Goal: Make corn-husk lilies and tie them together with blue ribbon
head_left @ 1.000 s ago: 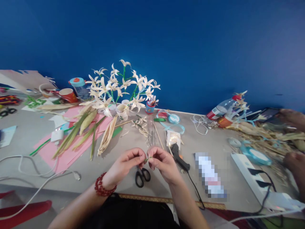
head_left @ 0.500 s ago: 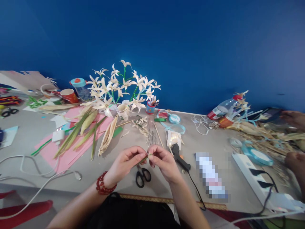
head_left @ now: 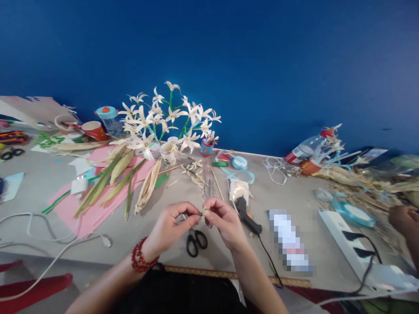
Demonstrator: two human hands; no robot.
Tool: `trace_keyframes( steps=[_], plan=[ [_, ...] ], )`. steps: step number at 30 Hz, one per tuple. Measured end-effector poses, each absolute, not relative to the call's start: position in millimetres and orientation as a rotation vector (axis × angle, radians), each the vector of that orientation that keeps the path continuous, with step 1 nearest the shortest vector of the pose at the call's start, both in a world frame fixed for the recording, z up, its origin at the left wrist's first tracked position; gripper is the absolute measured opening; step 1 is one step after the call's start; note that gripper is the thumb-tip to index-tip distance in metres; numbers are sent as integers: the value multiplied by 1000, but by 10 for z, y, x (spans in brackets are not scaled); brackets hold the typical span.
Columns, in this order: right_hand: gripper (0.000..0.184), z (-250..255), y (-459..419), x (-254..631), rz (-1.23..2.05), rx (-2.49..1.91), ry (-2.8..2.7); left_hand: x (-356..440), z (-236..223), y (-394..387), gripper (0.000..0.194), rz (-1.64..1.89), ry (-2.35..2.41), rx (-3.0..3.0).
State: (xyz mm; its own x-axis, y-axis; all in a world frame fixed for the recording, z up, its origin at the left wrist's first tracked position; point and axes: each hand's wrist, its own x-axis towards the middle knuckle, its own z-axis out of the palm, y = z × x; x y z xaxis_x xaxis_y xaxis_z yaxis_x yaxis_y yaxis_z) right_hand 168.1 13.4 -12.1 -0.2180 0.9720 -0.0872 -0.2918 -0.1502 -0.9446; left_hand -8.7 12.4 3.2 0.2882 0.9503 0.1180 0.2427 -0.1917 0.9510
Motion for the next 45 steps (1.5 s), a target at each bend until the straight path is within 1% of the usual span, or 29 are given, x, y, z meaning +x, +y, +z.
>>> trace_keyframes(
  steps=[6, 9, 16, 20, 27, 31, 33, 38, 45],
  plan=[
    [24, -94, 147, 1693, 1552, -983, -1064, -98, -4, 88, 10, 1090, 1117, 1627],
    [22, -97, 158, 1691, 1529, -992, -1075, -102, -5, 74, 11, 1082, 1092, 1641],
    [20, -127, 145, 1676, 1516, -983, -1092, -78, -22, 63, 7, 1067, 1072, 1665],
    [19, -117, 137, 1669, 1516, -977, -1101, -66, -46, 41, 6, 1125, 1079, 1693],
    [19, -85, 136, 1652, 1555, -932, -1077, -1, -144, 58, 12, 1182, 902, 1381],
    [19, -79, 135, 1646, 1526, -933, -1088, 11, -120, 57, 10, 1132, 882, 1201],
    [18, -76, 133, 1643, 1513, -941, -1100, 2, -103, 56, 13, 1095, 898, 1172],
    [19, -70, 130, 1644, 1488, -973, -1121, -25, -91, 84, 13, 1035, 913, 1224],
    [18, -107, 133, 1641, 1461, -976, -1132, -1, -54, 100, 11, 1068, 1119, 1579]
  ],
)
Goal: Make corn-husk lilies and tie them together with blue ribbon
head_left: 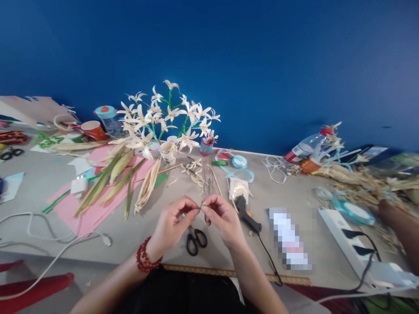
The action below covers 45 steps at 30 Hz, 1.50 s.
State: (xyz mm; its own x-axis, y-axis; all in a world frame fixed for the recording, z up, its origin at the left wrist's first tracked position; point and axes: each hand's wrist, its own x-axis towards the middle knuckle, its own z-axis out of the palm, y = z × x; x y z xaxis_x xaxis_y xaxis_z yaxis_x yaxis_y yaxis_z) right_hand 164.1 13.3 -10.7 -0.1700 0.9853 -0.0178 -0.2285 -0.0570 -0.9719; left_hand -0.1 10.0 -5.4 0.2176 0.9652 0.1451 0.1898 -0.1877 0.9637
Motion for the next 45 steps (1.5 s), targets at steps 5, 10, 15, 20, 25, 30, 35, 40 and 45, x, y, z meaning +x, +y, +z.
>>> trace_keyframes(
  steps=[5, 10, 15, 20, 25, 30, 35, 40, 45],
  plan=[
    [18, -135, 140, 1634, 1476, -949, -1131, 18, -80, 88, 9, 1088, 1114, 1563],
    [20, -138, 132, 1654, 1546, -893, -1111, 28, -153, 71, 9, 1102, 1085, 1469],
    [18, -169, 111, 1653, 1524, -919, -1136, 42, -144, 48, 11, 1079, 1054, 1378],
    [16, -188, 105, 1636, 1417, -966, -1170, 73, -106, 40, 10, 1067, 1056, 1370],
    [15, -186, 92, 1608, 1319, -1025, -1205, 92, -135, 48, 8, 1121, 1071, 1433],
    [15, -184, 78, 1583, 1259, -1028, -1207, 84, -115, 53, 8, 1200, 1091, 1640],
    [18, -196, 77, 1590, 1377, -963, -1113, 74, -51, 41, 12, 1123, 1015, 1478],
    [18, -201, 75, 1598, 1457, -876, -1059, 64, -10, 36, 13, 1051, 888, 1307],
    [16, -217, 69, 1601, 1514, -780, -987, 53, -10, 33, 13, 1016, 853, 1226]
  ],
)
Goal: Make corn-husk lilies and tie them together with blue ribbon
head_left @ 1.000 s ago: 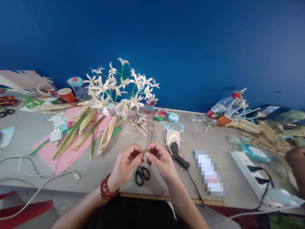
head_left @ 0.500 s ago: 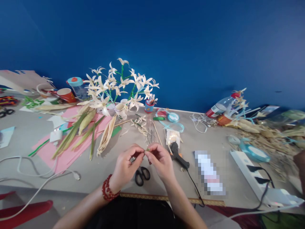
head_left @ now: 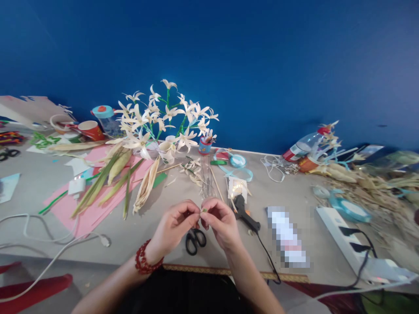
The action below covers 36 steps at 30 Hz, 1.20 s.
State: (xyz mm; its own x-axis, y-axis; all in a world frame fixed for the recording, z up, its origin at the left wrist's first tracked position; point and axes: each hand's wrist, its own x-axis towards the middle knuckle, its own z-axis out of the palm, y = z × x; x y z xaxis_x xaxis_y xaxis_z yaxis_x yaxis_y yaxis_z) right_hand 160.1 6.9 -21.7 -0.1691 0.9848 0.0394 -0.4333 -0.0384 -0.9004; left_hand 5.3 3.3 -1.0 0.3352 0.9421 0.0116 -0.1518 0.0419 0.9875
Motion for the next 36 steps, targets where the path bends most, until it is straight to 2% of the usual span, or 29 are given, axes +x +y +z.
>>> trace_keyframes(
  steps=[7, 36],
  plan=[
    [18, -195, 81, 1631, 1658, -721, -1008, 29, -54, 15, 16, 936, 776, 1102],
    [16, -208, 17, 1556, 1512, -743, -922, 58, 71, -65, 15, 1090, 938, 1431]
  ],
)
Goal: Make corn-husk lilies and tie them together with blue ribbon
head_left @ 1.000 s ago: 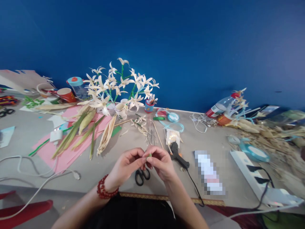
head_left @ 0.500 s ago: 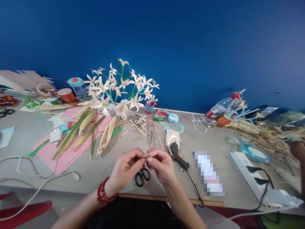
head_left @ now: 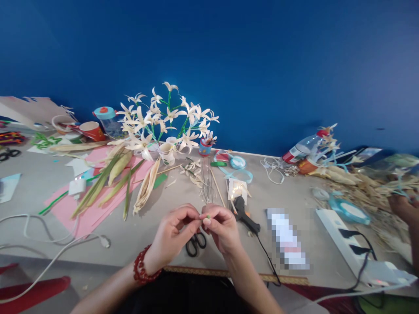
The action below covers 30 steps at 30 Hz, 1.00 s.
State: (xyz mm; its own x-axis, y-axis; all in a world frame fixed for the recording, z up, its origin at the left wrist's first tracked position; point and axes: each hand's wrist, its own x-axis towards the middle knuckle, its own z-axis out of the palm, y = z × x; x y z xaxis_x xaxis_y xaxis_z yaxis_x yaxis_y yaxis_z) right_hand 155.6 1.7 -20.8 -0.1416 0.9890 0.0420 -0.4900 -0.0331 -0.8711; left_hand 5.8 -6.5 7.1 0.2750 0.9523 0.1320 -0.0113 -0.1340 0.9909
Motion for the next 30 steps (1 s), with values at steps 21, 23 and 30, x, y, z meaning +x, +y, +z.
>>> trace_keyframes(
  steps=[21, 23, 30],
  plan=[
    [10, -216, 10, 1562, 1548, -728, -894, 85, 34, -71, 16, 1099, 925, 1434],
    [14, -228, 12, 1559, 1516, -726, -880, 97, 21, -68, 16, 1091, 916, 1425],
    [17, -276, 25, 1574, 1531, -766, -850, 112, -29, -29, 14, 1054, 891, 1295]
  ],
)
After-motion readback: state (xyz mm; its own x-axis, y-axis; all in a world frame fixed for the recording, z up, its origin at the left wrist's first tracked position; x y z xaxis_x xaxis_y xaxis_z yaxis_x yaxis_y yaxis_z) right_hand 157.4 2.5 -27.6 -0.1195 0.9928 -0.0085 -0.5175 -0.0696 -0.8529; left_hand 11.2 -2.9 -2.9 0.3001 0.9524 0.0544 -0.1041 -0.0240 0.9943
